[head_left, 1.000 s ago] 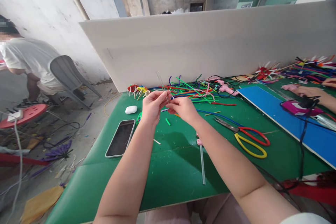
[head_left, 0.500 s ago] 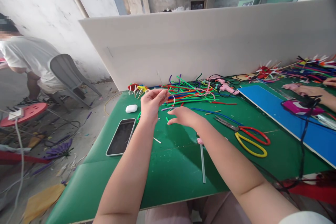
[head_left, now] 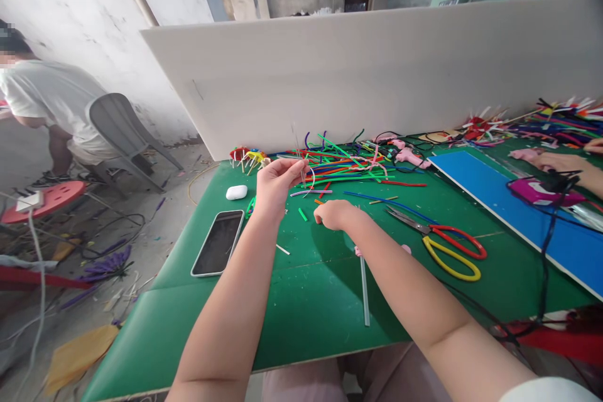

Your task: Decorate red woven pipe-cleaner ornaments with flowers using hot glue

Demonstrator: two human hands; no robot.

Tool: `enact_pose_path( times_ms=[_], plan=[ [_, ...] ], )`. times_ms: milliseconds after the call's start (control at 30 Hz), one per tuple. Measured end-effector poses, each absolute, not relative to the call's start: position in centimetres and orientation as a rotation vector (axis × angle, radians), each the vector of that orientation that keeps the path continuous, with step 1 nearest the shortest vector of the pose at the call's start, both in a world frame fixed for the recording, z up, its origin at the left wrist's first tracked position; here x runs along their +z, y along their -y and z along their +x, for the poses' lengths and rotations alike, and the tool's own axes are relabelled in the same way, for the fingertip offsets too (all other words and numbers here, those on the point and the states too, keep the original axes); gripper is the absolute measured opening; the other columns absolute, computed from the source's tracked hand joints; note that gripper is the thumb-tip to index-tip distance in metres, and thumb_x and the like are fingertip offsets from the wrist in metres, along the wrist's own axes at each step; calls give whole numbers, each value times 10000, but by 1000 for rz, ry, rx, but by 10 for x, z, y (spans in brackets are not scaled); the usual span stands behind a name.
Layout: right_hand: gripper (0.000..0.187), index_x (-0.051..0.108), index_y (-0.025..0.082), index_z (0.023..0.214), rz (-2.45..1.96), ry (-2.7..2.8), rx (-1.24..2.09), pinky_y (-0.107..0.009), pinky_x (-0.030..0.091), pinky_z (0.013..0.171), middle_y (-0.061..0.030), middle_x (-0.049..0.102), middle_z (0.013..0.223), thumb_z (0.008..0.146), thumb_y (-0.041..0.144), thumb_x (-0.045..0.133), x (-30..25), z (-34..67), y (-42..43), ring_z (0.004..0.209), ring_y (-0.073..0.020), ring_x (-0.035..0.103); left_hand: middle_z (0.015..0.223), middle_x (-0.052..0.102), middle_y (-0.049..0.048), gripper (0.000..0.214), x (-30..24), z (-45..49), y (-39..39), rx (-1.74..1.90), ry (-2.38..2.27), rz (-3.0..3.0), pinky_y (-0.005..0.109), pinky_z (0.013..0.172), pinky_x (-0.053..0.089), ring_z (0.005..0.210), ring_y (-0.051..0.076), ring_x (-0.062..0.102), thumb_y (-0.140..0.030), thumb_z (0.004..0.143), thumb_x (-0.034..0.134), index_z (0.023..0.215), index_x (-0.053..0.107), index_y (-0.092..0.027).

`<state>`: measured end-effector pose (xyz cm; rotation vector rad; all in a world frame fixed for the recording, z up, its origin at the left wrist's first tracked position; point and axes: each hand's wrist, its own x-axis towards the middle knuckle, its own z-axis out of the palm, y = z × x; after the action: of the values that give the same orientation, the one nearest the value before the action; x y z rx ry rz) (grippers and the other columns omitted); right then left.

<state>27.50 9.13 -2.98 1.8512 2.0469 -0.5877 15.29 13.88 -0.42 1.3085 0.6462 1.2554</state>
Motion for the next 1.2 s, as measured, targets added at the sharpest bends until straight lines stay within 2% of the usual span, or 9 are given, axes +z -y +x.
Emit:
enact_pose_path(
  times_ms=[500,867,967,1067,1200],
  plan=[
    [310,522,160,1130,1787,-2053,-552,-391,492,813,-79,550,1138,868,325,516,-30,269,-90,970,-187,567,762,694,54,233,-2,155,-135,1269,-673,1272,279,697,537,735,153,652,-339,607,742,709,651,-151],
    [293,545,155,1096,1989,-2123,-730,-396,486,819,-77,569,1114,863,331,521,-40,250,-59,959,-186,573,749,691,51,266,-4,148,-125,1219,-651,1288,280,730,520,754,152,649,-358,600,748,734,656,-149],
    [299,591,184,1066,2134,-2300,-845,-343,462,821,-71,639,1025,869,384,488,-41,259,-48,938,-189,598,757,692,59,270,-25,138,-114,1199,-697,1218,271,722,513,745,146,650,-357,603,747,729,647,-141],
    [362,556,224,1144,2285,-2517,-996,-260,454,783,-38,664,1031,870,436,455,-50,261,-38,935,-156,613,804,695,57,284,-55,126,-103,1190,-734,1114,287,757,511,782,151,654,-367,597,749,724,629,-142],
    [338,601,191,1079,2428,-2666,-1181,-215,457,723,-34,684,1002,830,408,526,-71,251,-35,882,-135,634,845,694,62,304,-83,120,-95,1184,-761,1024,290,757,511,795,151,653,-380,595,747,737,618,-144]
  ],
)
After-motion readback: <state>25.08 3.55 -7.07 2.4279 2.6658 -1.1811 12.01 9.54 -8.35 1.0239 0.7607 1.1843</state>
